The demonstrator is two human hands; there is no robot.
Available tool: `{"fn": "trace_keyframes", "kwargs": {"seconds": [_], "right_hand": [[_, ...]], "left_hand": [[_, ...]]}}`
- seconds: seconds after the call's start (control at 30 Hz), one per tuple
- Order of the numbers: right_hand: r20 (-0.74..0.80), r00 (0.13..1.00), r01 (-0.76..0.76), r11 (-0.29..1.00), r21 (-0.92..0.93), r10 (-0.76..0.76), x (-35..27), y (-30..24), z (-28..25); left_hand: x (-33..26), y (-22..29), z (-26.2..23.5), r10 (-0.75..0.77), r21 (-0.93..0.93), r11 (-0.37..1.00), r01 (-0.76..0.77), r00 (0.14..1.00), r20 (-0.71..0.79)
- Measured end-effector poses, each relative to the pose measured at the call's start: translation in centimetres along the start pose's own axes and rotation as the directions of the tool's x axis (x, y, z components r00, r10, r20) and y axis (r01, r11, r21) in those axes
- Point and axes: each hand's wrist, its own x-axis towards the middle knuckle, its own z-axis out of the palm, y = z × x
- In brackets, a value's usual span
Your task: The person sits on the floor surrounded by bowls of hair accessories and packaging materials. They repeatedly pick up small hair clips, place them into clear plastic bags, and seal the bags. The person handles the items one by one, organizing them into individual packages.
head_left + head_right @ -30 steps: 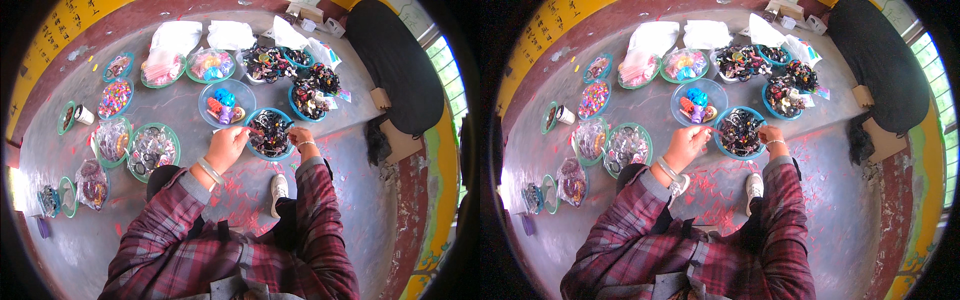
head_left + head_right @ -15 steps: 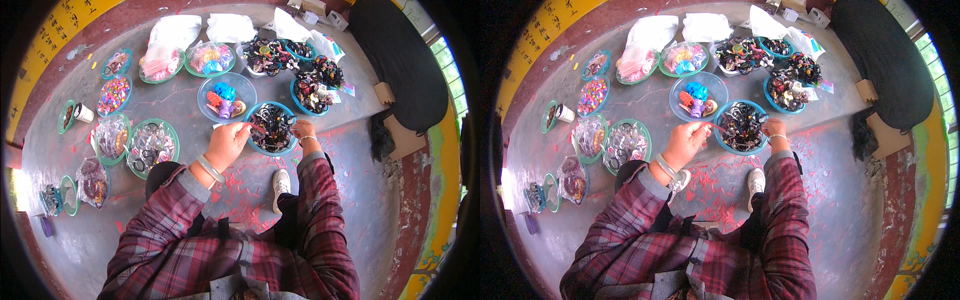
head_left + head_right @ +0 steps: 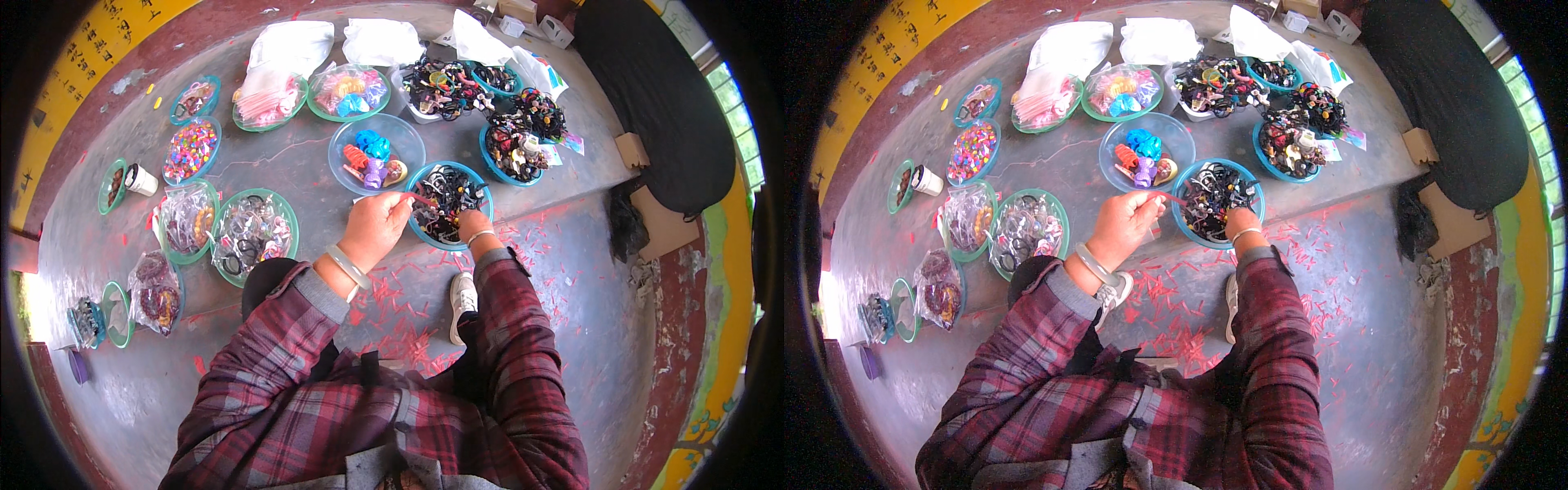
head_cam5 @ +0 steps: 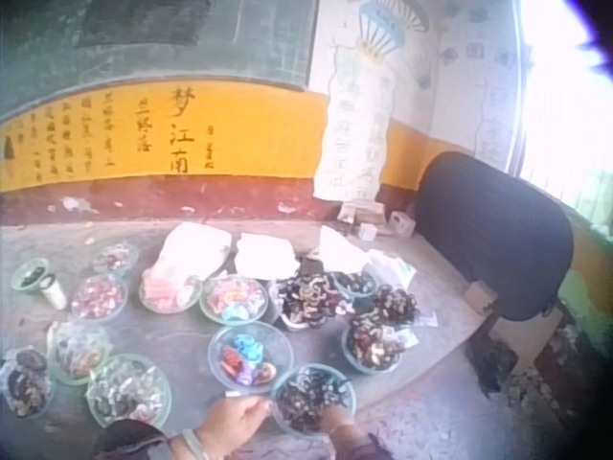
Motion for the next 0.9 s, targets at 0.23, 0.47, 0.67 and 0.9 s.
{"fn": "trace_keyframes", "kwargs": {"seconds": [0.23, 0.47, 0.67, 0.9], "right_hand": [[0.219, 0.970, -0.219, 0.016, 0.976, -0.108, -1.4, 0.9, -4.9], [0.100, 0.985, -0.123, -0.161, 0.979, -0.142, -3.4, -0.3, -8.8], [-0.317, 0.895, 0.153, -0.453, 0.878, -0.313, -6.1, -1.8, -13.4], [-0.422, 0.870, 0.185, -0.625, 0.758, -0.254, -10.8, -3.8, -16.4]], "left_hand": [[-0.2, 1.1, -0.5, 0.011, 0.068, 0.998, -0.013, 0.999, 0.032], [-0.1, 1.2, -0.1, 0.033, 0.038, 0.999, -0.033, 0.999, -0.010], [0.0, 0.2, 0.2, 0.096, 0.035, 0.995, -0.095, 0.995, -0.031], [0.1, 0.5, -0.2, 0.102, 0.190, 0.976, -0.106, 0.994, 0.032]]}}
